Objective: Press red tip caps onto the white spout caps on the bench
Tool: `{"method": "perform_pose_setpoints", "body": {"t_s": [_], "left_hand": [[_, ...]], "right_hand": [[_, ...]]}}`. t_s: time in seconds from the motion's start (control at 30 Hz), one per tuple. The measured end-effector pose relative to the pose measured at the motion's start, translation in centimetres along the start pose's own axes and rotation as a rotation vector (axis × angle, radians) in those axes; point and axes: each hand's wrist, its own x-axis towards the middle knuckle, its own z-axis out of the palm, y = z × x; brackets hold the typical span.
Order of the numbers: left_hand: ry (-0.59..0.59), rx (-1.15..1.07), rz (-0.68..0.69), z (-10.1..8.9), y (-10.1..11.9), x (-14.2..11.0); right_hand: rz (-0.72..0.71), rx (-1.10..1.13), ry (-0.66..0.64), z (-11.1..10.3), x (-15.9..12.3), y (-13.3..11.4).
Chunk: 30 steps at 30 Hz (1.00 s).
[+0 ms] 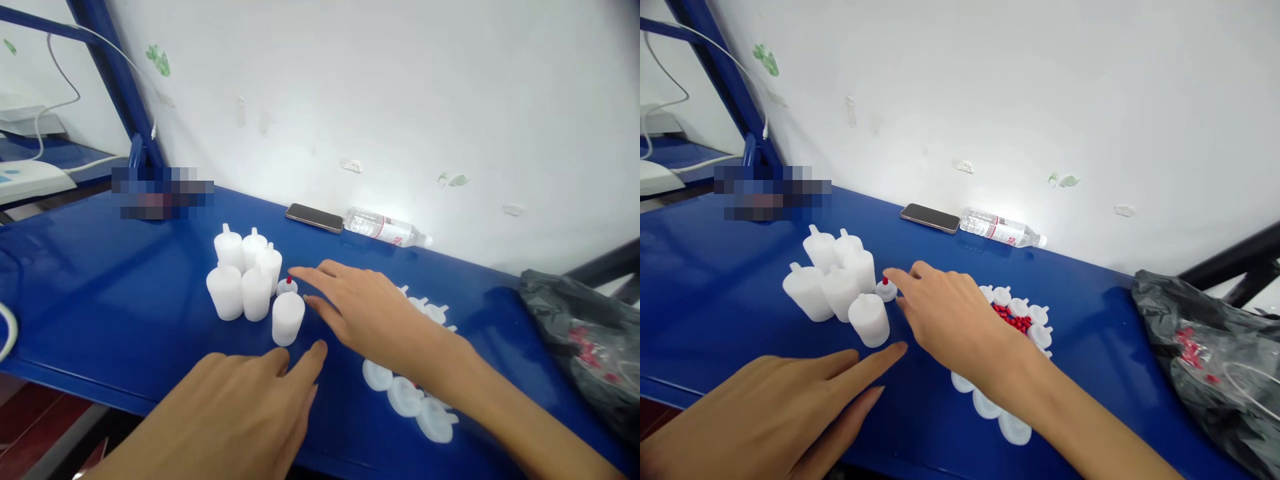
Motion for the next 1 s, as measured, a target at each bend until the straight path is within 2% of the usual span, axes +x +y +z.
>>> {"method": "perform_pose_setpoints", "body": {"t_s": [0.1, 0.23, 0.43, 0.63, 0.77, 0.9, 1.0], "left_hand": [[-0.072, 0.128, 0.073, -0.5, -0.1, 1.4], [-0.05, 0.223, 0.104, -0.9, -1.0, 1.3], [-0.07, 0.262, 0.11, -0.6, -1.7, 0.4], [-0.018, 0.217, 0.066, -1.0, -1.1, 1.5], [0.078, 0.011, -0.041, -1.4, 0.3, 1.6], [0.275, -0.068, -0.243, -1.4, 1.1, 1.0], [0.295, -0.208, -0.166, -1.8, 0.9, 1.5]], "right_hand": [[-0.004, -0.05, -0.033, 0.1, 0.2, -0.1], [0.026, -0.019, 0.013, 0.3, 0.3, 0.1], [-0.031, -0.027, 0.007, 0.4, 0.3, 0.2], [0.022, -0.019, -0.006, 0.0, 0.4, 0.4], [0.044, 0.039, 0.0, -2.0, -0.6, 1.2], [-0.035, 0.374, -0.027, -5.1, -2.8, 1.7], [-0.171, 0.556, -0.006, -6.5, -4.1, 1.2]]}}
